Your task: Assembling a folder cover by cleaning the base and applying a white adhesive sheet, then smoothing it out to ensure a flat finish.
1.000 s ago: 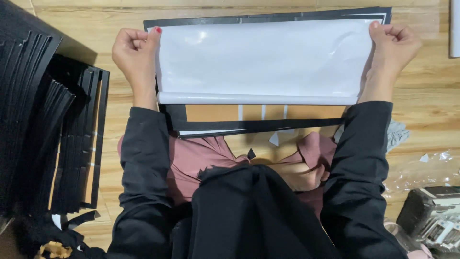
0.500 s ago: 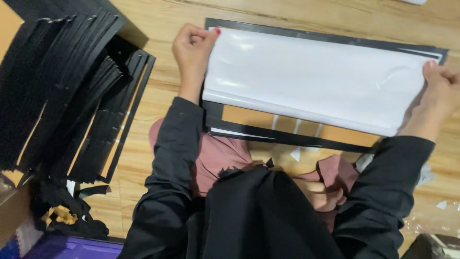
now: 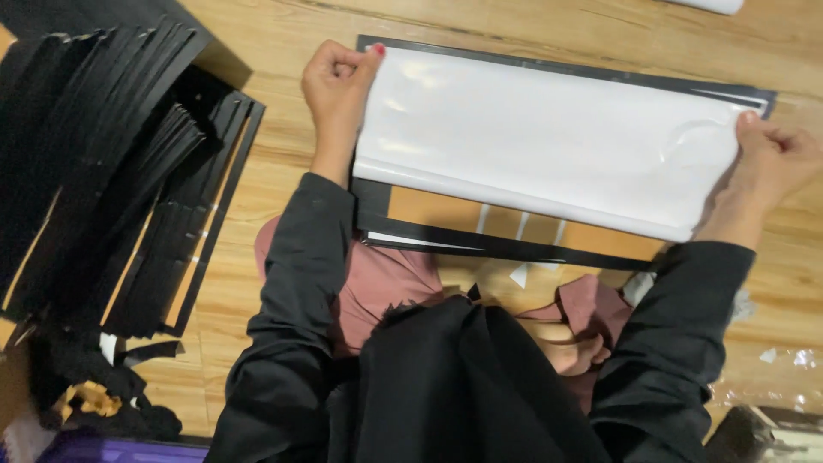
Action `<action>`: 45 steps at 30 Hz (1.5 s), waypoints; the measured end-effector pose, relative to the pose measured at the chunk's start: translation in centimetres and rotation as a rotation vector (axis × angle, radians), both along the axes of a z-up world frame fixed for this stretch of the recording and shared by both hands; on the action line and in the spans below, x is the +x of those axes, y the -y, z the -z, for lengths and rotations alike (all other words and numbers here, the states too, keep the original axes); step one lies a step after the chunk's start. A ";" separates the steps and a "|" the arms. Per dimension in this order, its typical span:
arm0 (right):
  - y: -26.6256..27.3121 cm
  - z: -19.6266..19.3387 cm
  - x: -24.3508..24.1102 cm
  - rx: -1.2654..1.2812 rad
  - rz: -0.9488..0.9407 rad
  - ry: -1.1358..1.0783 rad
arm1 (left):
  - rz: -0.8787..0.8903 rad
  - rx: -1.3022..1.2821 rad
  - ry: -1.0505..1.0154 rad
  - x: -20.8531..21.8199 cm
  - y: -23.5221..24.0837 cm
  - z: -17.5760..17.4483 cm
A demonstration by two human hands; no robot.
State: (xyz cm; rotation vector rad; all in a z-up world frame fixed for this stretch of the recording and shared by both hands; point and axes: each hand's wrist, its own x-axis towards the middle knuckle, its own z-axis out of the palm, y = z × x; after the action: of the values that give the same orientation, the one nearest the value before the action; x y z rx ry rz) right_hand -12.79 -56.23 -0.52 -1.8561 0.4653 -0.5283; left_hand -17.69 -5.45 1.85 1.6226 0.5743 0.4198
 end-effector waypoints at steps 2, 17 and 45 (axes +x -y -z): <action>-0.9 -1.0 -0.2 -0.041 0.043 -0.089 | 0.055 -0.039 0.046 0.0 -0.2 -0.1; -4.3 -5.0 -0.7 0.048 0.050 -0.225 | 0.075 -0.136 -0.104 -0.2 -0.2 -1.7; -2.9 -3.1 -0.7 -0.226 0.006 -0.101 | 0.140 -0.028 -0.062 -0.3 -0.6 -2.2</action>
State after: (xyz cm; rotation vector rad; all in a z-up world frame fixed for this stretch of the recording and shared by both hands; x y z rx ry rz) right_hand -13.52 -53.31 2.60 -2.1058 0.4940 -0.5097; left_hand -18.01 -4.89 4.10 1.6424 0.5076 0.2577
